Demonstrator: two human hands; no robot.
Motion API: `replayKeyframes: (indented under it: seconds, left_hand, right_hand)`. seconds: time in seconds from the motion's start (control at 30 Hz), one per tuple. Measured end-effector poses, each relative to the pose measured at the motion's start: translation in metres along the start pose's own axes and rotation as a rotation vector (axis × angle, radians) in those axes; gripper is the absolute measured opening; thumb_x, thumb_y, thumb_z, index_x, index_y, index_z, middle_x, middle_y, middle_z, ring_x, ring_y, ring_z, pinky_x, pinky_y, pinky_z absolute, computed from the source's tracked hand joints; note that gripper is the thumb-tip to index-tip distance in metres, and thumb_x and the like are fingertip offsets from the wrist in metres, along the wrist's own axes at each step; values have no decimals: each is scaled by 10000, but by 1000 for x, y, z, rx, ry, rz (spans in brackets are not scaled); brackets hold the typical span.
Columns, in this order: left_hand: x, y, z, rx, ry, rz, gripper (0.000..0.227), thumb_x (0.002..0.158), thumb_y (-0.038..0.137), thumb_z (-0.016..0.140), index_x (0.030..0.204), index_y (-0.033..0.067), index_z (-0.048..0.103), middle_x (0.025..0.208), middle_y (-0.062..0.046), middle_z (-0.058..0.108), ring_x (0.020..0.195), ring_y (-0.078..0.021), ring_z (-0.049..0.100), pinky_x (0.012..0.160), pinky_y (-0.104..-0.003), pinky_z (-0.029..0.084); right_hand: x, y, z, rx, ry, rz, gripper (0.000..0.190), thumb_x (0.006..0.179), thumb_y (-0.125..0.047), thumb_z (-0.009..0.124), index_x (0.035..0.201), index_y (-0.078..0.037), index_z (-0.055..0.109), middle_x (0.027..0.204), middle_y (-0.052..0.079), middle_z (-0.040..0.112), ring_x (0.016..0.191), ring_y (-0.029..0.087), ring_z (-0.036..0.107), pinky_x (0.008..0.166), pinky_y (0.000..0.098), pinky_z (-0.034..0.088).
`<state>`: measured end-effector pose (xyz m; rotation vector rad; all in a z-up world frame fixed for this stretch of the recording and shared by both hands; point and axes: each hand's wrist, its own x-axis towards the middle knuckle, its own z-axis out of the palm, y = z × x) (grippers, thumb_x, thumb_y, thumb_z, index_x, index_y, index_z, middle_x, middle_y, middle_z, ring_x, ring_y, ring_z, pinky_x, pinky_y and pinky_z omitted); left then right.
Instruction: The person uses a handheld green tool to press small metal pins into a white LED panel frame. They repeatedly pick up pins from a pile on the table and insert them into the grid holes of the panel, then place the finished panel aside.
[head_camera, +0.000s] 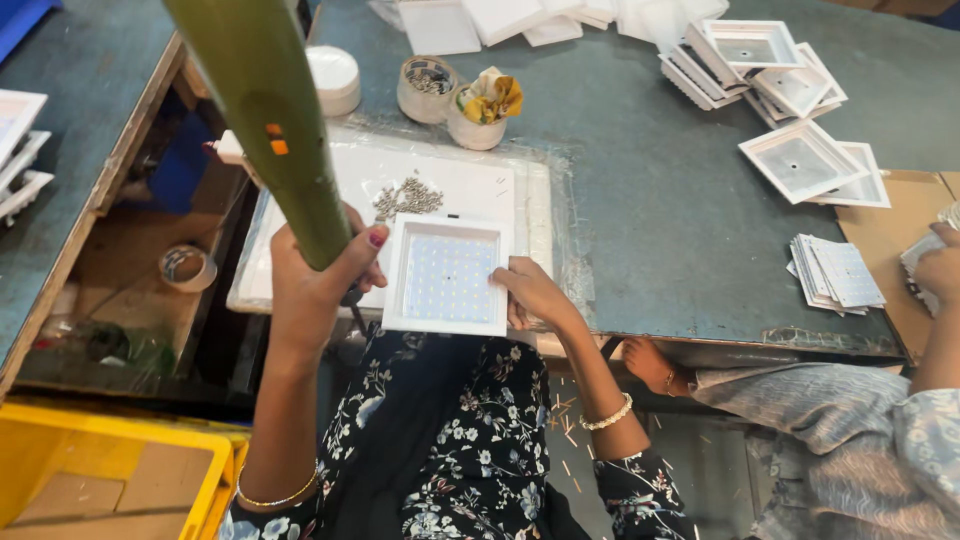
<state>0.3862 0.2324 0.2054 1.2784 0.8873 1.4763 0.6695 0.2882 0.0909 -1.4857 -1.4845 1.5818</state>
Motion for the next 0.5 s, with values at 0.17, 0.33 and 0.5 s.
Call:
replayKeyframes:
  seconds: [0.17, 0.33, 0.5]
  left_hand:
    - [-2, 7, 1, -41, -90, -28, 170, 906, 153, 747, 905, 18, 644, 739, -30, 660, 627, -99, 663, 589, -226, 521]
    - [7, 2, 17, -60, -166, 3, 261, 906, 114, 745, 1073, -4, 582, 881, -45, 668, 743, -112, 694, 688, -258, 587]
    - [13, -19, 36, -297, -229, 36, 294, 979, 92, 659, 1229, 15, 526, 978, -33, 637, 839, -105, 654, 758, -282, 578]
  right_hand:
    - [-29, -45, 17, -618, 428, -36, 429, 1015, -360, 582, 934, 53, 668, 653, 161, 687, 534, 237, 671, 530, 368, 539]
    - [-85, -114, 21, -431, 474, -627, 287, 1031, -265, 619, 1127, 1, 664, 1058, 137, 726, 958, 245, 699, 848, 378, 561]
    - [-75, -117, 42, -524, 564, -715, 282, 1003, -196, 656, 1180, 22, 626, 1148, 165, 663, 1010, 230, 667, 855, 345, 544]
